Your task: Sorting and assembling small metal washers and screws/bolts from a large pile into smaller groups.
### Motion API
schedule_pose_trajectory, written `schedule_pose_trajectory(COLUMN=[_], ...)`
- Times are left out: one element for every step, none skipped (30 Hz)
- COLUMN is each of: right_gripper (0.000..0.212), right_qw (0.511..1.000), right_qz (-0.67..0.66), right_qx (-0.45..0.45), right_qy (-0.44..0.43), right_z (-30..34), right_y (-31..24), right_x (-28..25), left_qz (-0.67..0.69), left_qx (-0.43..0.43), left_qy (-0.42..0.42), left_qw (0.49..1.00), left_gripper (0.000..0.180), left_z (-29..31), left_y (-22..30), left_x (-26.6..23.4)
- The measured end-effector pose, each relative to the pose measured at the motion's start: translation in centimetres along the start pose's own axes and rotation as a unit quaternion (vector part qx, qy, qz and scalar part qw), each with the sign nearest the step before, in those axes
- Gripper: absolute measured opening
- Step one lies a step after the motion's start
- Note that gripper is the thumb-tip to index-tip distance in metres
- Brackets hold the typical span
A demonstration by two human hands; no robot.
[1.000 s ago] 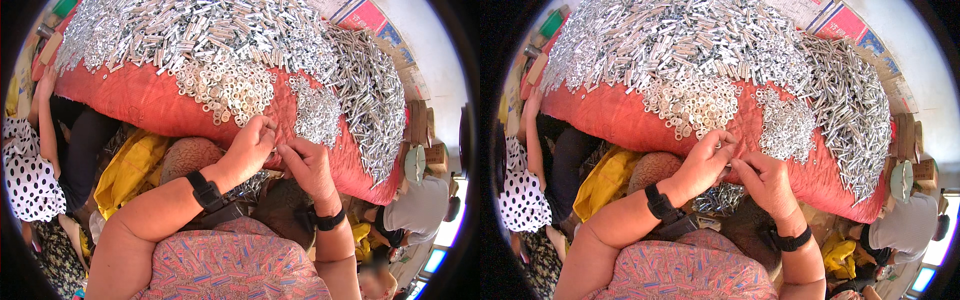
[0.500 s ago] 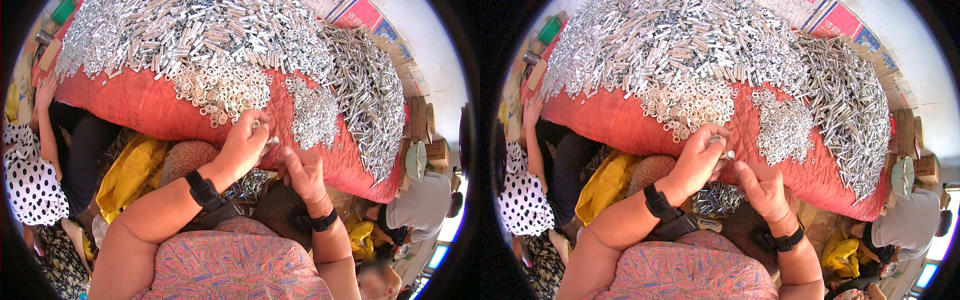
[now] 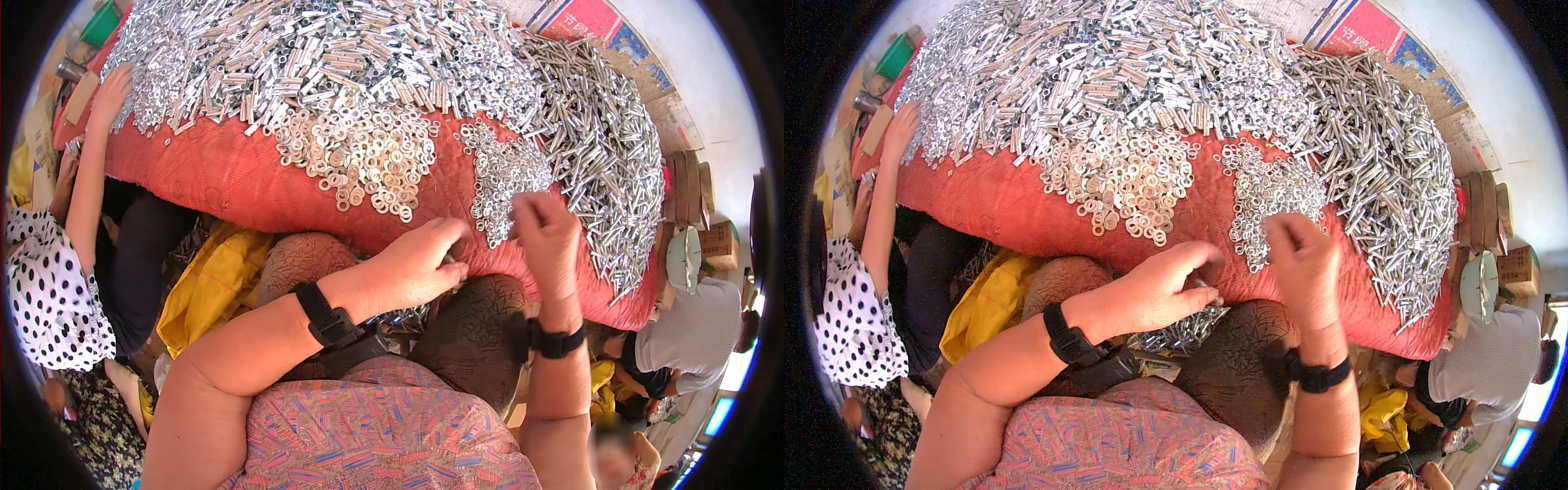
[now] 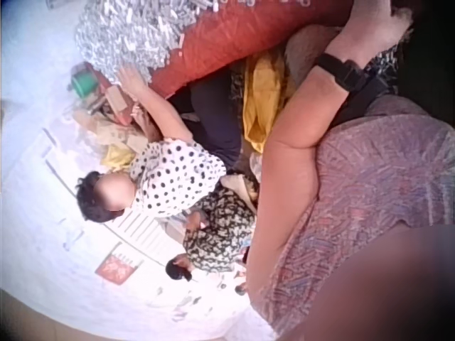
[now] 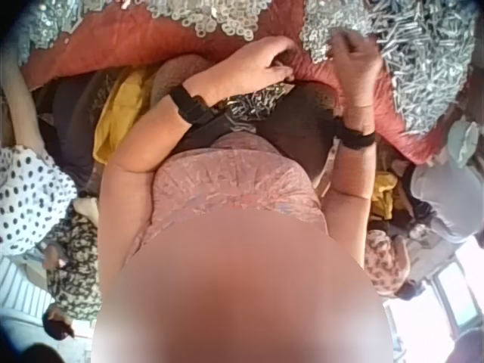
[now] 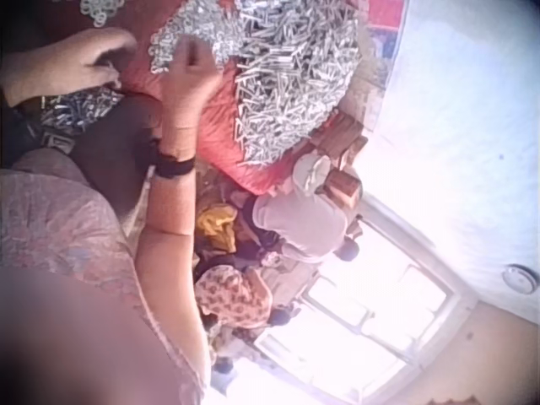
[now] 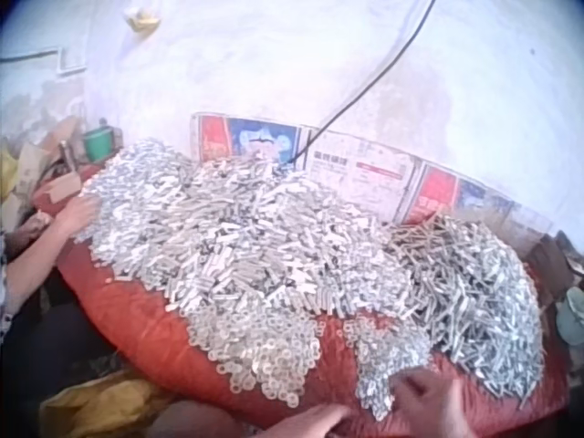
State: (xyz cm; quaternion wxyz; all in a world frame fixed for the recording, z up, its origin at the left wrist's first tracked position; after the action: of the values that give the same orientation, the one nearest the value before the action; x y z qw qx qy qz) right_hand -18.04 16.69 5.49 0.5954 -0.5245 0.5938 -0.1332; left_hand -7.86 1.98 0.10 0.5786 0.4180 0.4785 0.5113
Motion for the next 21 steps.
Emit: schedule_pose_trajectory(right_gripper=[0.012,0.012,0.015,0.020,0.022,0.024,0.024,0.025,0.026,0.026,0.026,0.027,0.025,0.025,0.024,0.024,0.022,0.022,0.021,0.020,0.017], right_qw=[0.996,0.982,0.964,0.923,0.903,0.876,0.876,0.863,0.849,0.849,0.852,0.854,0.854,0.854,0.868,0.882,0.883,0.882,0.895,0.907,0.896], right_qz=[0.077,0.160,0.242,0.356,0.418,0.479,0.481,0.504,0.528,0.528,0.524,0.520,0.519,0.520,0.495,0.469,0.465,0.466,0.437,0.407,0.412], right_qx=[-0.044,-0.093,-0.099,-0.127,-0.085,-0.042,-0.041,-0.017,0.009,0.011,0.015,0.019,0.009,0.010,-0.001,-0.013,-0.026,-0.025,-0.031,-0.037,-0.107], right_qy=[0.015,0.043,0.054,0.065,0.045,0.026,0.027,0.025,0.022,0.024,0.019,0.013,0.015,0.016,0.031,0.047,0.060,0.062,0.082,0.101,0.126], right_z=[-1.2,-2.2,-3.2,-3.8,-4.5,-4.9,-5.0,-5.0,-5.0,-5.2,-5.5,-5.6,-5.7,-5.6,-5.6,-5.5,-5.6,-5.4,-5.1,-4.7,-4.4], right_y=[0.8,2.5,4.0,5.5,7.4,8.6,9.4,10.1,10.8,11.3,11.5,11.8,11.7,11.9,12.0,12.1,12.0,11.9,11.7,11.2,10.4], right_x=[-1.8,-3.7,-5.1,-6.6,-7.7,-8.4,-8.8,-8.9,-9.1,-9.1,-8.8,-8.7,-8.5,-8.7,-9.0,-9.3,-9.2,-9.3,-9.5,-9.7,-9.7], left_qz=[-0.050,-0.101,-0.108,-0.131,-0.154,-0.176,-0.194,-0.213,-0.221,-0.247,-0.268,-0.289,-0.290,-0.308,-0.326,-0.325,-0.362,-0.398,-0.397,-0.398,-0.410], left_qx=[0.027,0.054,0.034,0.029,0.037,0.046,0.044,0.040,0.037,0.053,0.046,0.040,0.040,0.049,0.057,0.059,0.065,0.072,0.054,0.056,0.052], left_qy=[0.001,0.002,0.027,0.071,0.114,0.157,0.194,0.233,0.255,0.273,0.275,0.276,0.275,0.276,0.276,0.275,0.282,0.289,0.283,0.283,0.276], left_qw=[0.998,0.993,0.993,0.988,0.981,0.971,0.961,0.948,0.941,0.928,0.922,0.916,0.916,0.909,0.902,0.903,0.886,0.868,0.871,0.871,0.868], left_gripper=[0.026,0.022,0.018,0.018,0.017,0.017,0.018,0.019,0.023,0.027,0.028,0.029,0.029,0.029,0.029,0.029,0.026,0.023,0.016,0.016,0.014], left_z=[-0.3,-0.7,-1.8,-3.1,-4.3,-5.5,-6.7,-7.6,-8.3,-9.1,-9.9,-10.6,-11.1,-11.5,-12.0,-12.5,-12.8,-13.1,-13.7,-14.0,-14.3], left_y=[0.6,1.4,2.0,2.2,2.7,3.0,3.2,3.3,3.7,3.7,3.5,3.3,3.1,3.0,2.9,2.7,2.8,2.9,2.8,2.8,2.7], left_x=[-0.1,-0.2,-1.1,-1.9,-2.9,-3.9,-4.8,-5.6,-6.1,-6.3,-6.5,-6.5,-6.5,-6.2,-6.0,-5.9,-5.7,-5.5,-5.6,-5.7,-5.8])
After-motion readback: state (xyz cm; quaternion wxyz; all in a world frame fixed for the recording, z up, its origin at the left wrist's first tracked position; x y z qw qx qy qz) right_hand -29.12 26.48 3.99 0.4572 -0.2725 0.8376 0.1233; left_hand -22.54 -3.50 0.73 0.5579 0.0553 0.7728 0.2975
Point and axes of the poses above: each hand's wrist, its own z-axis away from the middle knuckle, its own x-axis out of the palm, y = z × x, the point moved 6 cm from there along -z, towards the middle knuckle, and after that the axes turned 15 degrees about -x, right-handed, at the moved point
